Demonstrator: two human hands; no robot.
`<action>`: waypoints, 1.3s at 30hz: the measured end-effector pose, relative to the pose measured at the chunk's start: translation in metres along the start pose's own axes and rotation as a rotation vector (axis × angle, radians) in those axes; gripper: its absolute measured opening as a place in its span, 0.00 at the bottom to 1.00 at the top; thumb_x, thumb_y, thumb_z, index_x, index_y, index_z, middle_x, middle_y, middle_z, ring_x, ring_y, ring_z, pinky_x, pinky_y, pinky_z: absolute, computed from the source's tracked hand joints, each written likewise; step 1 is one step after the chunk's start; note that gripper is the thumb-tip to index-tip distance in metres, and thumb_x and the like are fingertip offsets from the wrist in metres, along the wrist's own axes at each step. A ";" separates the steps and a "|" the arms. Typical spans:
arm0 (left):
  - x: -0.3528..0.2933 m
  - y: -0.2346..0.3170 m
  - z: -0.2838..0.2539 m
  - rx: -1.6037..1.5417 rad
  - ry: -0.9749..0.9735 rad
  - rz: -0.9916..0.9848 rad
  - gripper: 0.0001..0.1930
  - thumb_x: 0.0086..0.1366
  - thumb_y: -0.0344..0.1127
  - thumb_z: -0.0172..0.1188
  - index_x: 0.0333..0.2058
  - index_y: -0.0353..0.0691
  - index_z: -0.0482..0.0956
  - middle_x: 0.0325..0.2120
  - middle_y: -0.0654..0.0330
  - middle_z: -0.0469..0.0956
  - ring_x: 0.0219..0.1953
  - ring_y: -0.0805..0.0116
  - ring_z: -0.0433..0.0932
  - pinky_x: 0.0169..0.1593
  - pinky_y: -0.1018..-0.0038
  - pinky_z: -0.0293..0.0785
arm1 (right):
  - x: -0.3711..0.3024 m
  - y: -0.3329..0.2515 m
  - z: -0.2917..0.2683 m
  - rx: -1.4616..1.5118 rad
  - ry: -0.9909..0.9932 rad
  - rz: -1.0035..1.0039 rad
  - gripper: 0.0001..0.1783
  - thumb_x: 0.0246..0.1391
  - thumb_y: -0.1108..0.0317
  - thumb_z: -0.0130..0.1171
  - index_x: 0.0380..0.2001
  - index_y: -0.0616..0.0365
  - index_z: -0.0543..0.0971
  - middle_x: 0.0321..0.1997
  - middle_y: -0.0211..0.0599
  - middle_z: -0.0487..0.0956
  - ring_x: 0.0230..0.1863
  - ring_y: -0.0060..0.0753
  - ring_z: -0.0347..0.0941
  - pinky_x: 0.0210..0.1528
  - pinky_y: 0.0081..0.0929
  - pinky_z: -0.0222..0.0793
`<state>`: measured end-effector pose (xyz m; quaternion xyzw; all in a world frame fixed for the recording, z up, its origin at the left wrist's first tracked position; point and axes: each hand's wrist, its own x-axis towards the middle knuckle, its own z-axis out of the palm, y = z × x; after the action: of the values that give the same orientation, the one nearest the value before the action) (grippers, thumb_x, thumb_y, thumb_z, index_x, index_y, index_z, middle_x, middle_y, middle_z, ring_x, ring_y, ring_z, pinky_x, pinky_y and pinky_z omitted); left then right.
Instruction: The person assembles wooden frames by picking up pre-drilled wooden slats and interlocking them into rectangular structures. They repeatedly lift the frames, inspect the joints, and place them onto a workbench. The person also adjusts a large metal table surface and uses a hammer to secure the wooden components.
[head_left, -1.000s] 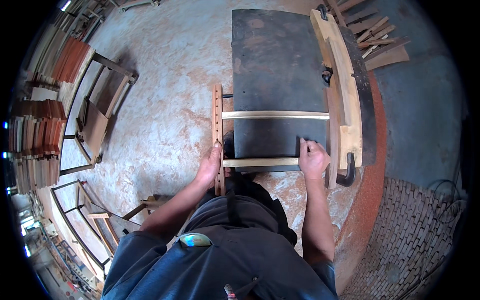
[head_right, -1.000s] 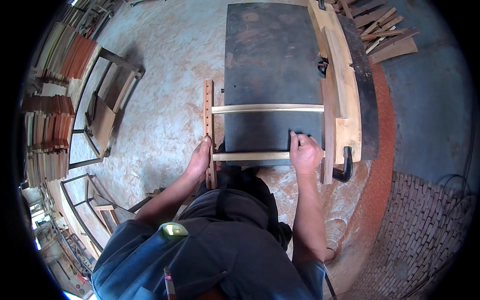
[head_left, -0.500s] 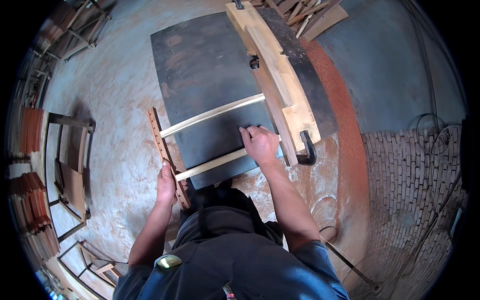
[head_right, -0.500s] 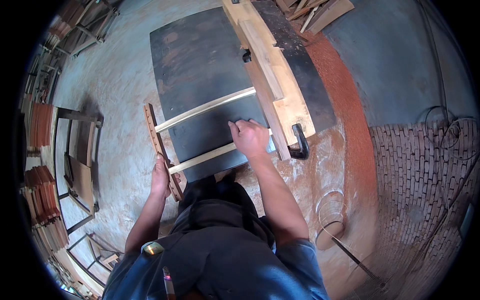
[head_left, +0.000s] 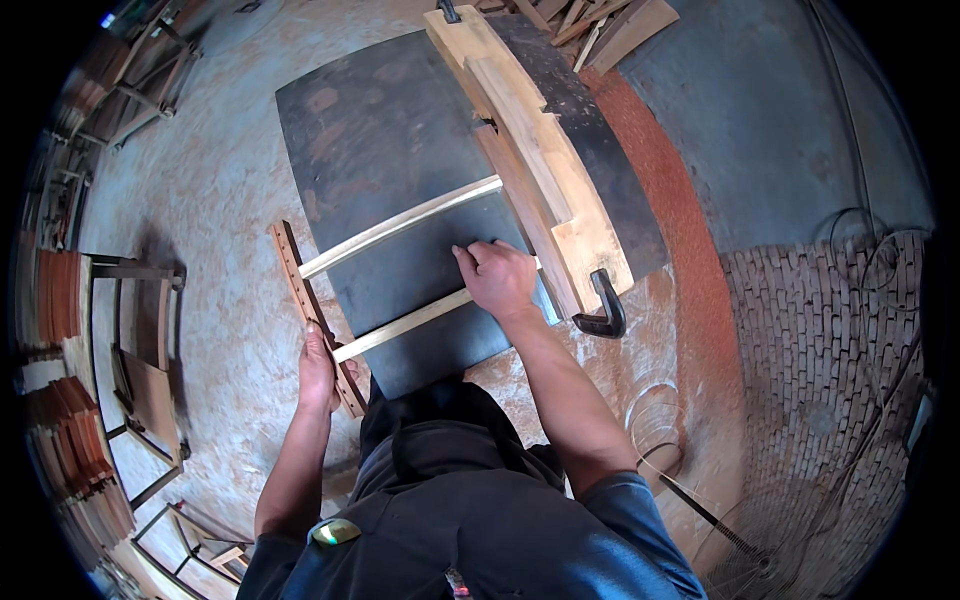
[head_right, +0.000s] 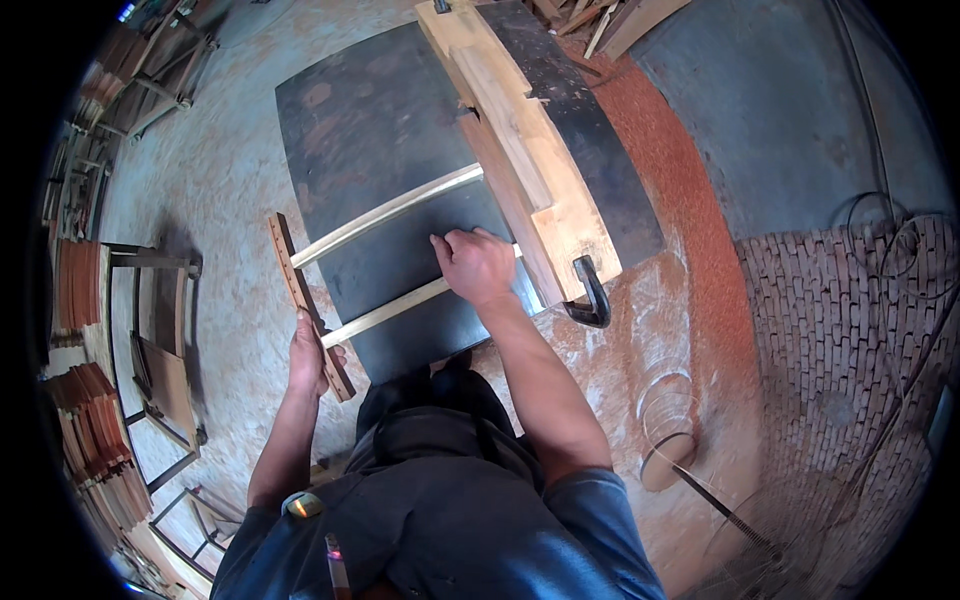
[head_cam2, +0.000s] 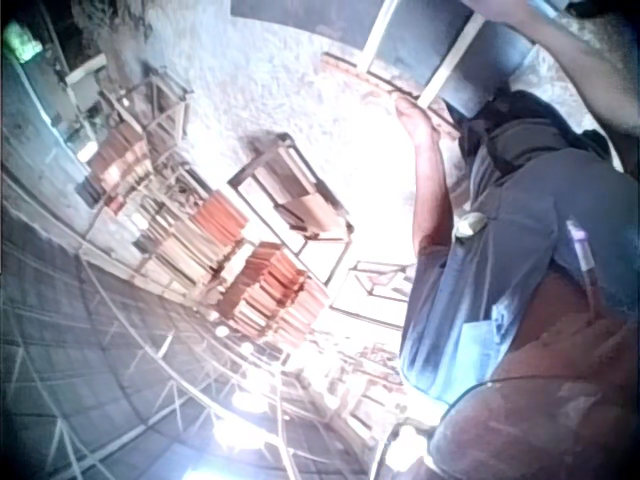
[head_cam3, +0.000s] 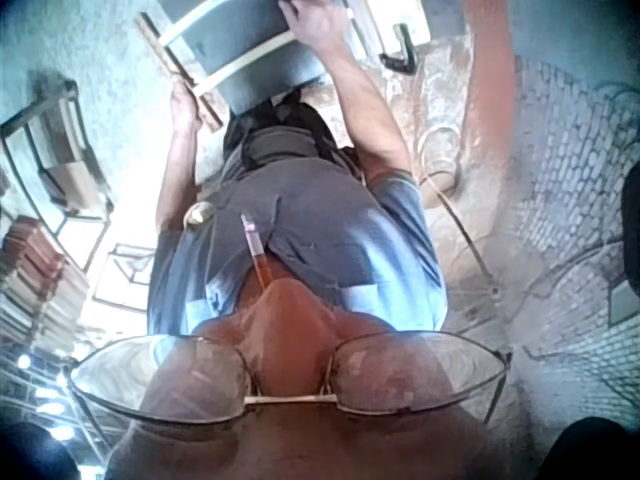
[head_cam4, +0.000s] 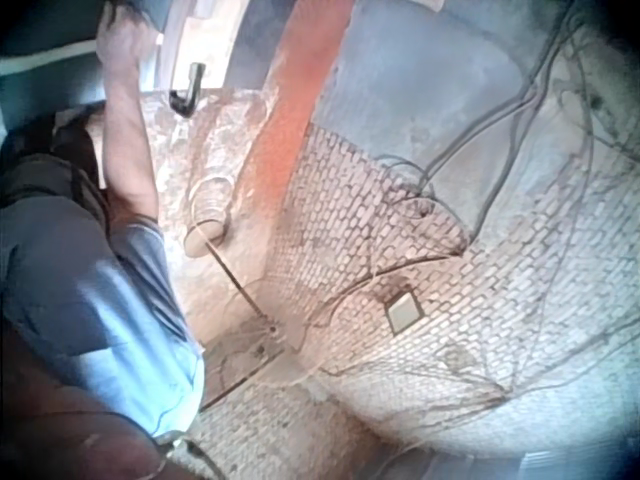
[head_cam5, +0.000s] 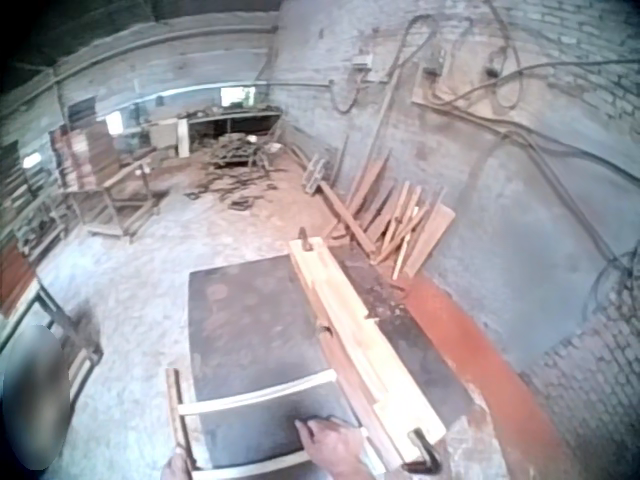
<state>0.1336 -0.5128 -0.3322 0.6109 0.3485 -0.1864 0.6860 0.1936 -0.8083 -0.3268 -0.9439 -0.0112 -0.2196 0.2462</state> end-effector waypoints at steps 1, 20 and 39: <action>0.000 -0.001 -0.001 0.002 -0.001 -0.001 0.28 0.65 0.66 0.43 0.37 0.41 0.65 0.18 0.59 0.70 0.14 0.69 0.72 0.19 0.71 0.75 | -0.001 0.000 0.000 0.005 0.004 -0.003 0.18 0.46 0.60 0.65 0.10 0.52 0.72 0.11 0.34 0.71 0.16 0.37 0.70 0.16 0.36 0.64; 0.032 0.032 0.004 0.015 0.040 0.017 0.29 0.63 0.67 0.46 0.37 0.42 0.66 0.18 0.59 0.70 0.16 0.67 0.72 0.19 0.71 0.73 | 0.039 -0.001 0.022 -0.004 -0.004 0.024 0.18 0.46 0.57 0.63 0.10 0.52 0.74 0.12 0.35 0.72 0.18 0.39 0.71 0.20 0.37 0.67; 0.073 0.087 0.016 0.032 0.058 0.020 0.29 0.63 0.67 0.47 0.34 0.41 0.66 0.18 0.59 0.71 0.15 0.68 0.71 0.17 0.73 0.71 | 0.097 -0.001 0.054 0.001 -0.073 0.096 0.18 0.49 0.55 0.60 0.13 0.53 0.76 0.15 0.39 0.74 0.21 0.43 0.74 0.24 0.42 0.69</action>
<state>0.2473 -0.5001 -0.3226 0.6306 0.3588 -0.1673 0.6676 0.3029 -0.7900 -0.3277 -0.9506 0.0250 -0.1730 0.2564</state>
